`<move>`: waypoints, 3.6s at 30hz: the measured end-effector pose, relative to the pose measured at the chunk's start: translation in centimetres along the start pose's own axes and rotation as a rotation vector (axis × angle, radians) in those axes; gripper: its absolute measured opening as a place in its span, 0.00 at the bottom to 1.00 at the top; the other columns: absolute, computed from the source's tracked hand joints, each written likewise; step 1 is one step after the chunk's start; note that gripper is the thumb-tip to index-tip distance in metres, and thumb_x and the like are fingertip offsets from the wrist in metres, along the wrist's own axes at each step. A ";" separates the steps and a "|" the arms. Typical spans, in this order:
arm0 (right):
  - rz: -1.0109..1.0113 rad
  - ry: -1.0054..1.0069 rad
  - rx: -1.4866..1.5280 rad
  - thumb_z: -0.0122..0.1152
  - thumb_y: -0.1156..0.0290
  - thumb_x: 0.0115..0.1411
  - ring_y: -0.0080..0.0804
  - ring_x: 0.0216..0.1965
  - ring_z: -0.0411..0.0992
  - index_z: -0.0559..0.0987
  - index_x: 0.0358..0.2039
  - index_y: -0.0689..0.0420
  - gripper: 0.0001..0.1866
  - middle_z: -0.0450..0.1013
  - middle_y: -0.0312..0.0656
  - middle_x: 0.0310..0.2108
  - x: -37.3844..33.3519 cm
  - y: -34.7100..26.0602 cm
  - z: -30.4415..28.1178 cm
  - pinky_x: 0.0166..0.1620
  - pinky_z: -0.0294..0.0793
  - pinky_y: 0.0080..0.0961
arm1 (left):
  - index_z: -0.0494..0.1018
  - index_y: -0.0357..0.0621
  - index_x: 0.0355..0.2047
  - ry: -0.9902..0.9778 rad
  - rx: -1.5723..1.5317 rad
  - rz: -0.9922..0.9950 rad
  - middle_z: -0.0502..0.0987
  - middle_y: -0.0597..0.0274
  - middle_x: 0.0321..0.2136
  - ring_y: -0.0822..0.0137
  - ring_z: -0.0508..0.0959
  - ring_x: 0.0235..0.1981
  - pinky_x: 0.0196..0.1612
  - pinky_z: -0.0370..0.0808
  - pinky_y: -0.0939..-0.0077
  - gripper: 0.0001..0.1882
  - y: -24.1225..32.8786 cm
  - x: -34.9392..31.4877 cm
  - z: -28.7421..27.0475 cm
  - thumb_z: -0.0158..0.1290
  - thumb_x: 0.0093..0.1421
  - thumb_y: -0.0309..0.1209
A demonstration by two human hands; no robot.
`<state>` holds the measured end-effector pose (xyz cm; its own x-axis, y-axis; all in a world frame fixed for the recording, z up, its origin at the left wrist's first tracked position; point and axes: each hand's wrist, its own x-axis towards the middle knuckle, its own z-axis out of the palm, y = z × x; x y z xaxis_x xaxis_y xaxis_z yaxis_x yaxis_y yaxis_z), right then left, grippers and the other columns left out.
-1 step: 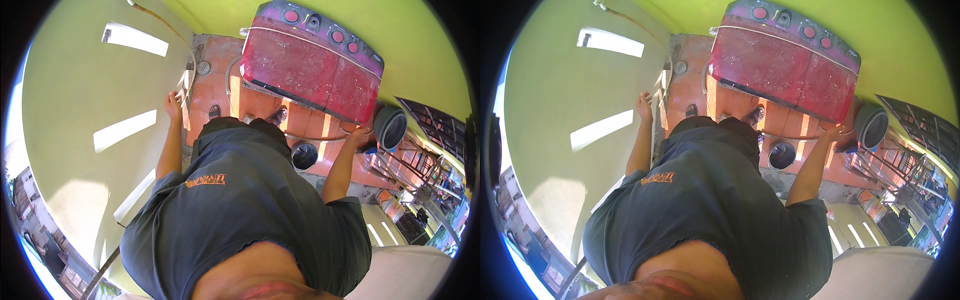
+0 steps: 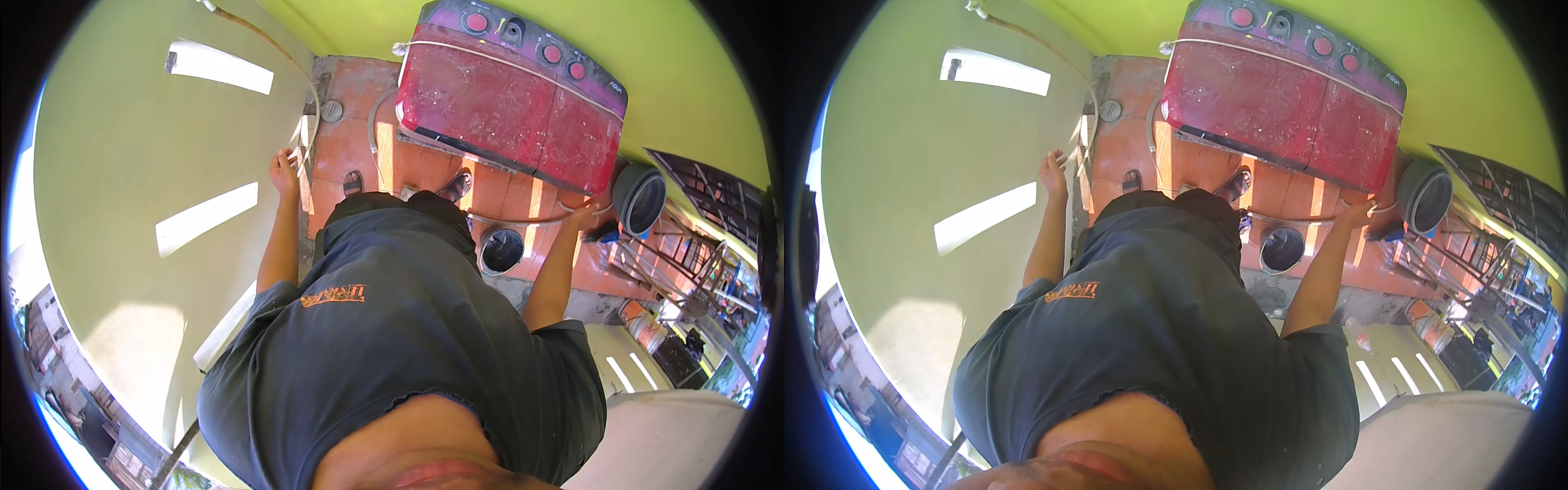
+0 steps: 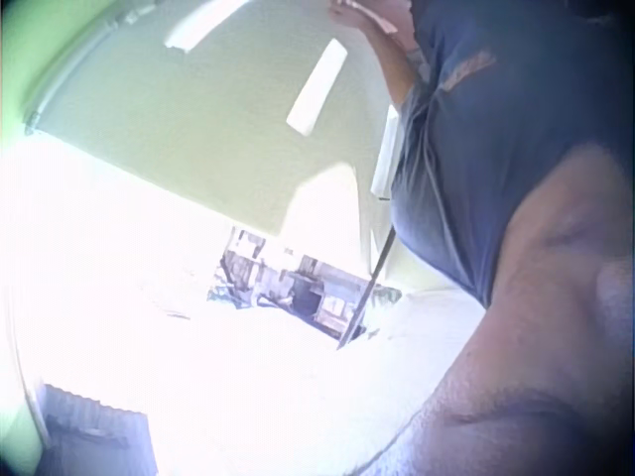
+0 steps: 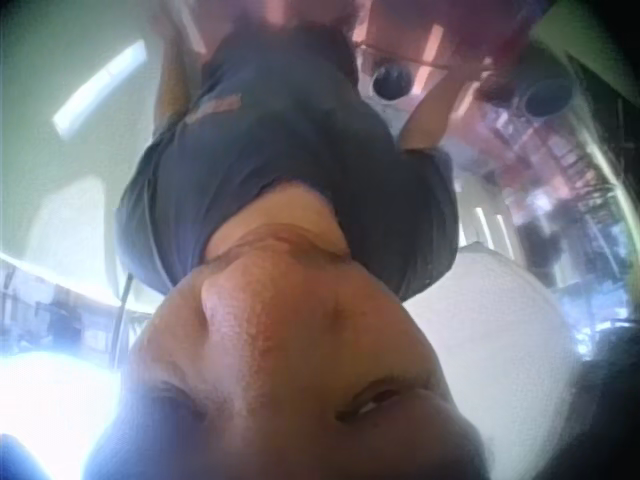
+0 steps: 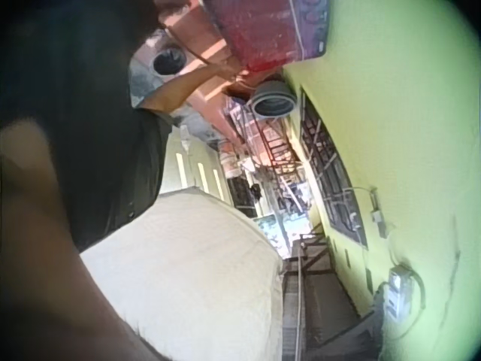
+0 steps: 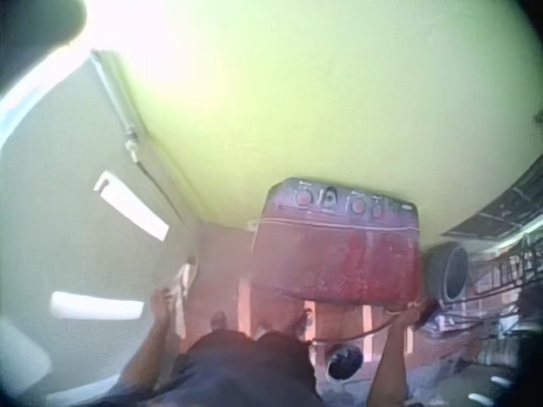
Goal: The person sweeps a tiled floor with a broom, then moves a washing machine and a bucket. They pick up a cloth and place it in a bucket, then handle a hose and a bucket of water.
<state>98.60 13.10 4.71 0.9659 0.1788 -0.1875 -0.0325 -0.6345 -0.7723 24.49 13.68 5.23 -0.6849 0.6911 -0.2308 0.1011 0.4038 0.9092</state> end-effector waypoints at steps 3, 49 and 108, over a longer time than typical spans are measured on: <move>0.072 -0.015 0.010 0.54 0.52 0.64 0.57 0.55 0.69 0.58 0.62 0.71 0.38 0.65 0.64 0.57 -10.4 7.2 -1.9 0.55 0.71 0.45 | 0.76 0.37 0.43 -0.225 0.030 0.062 0.80 0.60 0.38 0.68 0.80 0.37 0.40 0.73 0.73 0.18 -0.5 3.7 -2.5 0.44 0.71 0.40; 0.362 -0.451 0.175 0.60 0.51 0.62 0.44 0.48 0.74 0.52 0.67 0.50 0.41 0.71 0.50 0.52 -36.0 27.6 -4.2 0.45 0.74 0.42 | 0.75 0.38 0.44 -0.931 0.033 0.114 0.81 0.58 0.39 0.70 0.79 0.39 0.42 0.72 0.76 0.18 3.0 7.2 -1.7 0.42 0.72 0.40; 0.663 -0.434 0.006 0.61 0.54 0.62 0.34 0.41 0.76 0.68 0.59 0.50 0.28 0.77 0.40 0.40 -39.4 37.4 -21.0 0.41 0.73 0.37 | 0.74 0.30 0.43 -1.139 0.572 0.078 0.81 0.51 0.33 0.66 0.81 0.34 0.40 0.78 0.74 0.12 -11.8 -0.5 0.7 0.48 0.64 0.25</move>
<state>64.70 -33.47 -3.97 0.5582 0.0423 -0.8286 -0.5689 -0.7074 -0.4194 24.13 8.93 -5.62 0.3111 0.7313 -0.6070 0.6027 0.3420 0.7210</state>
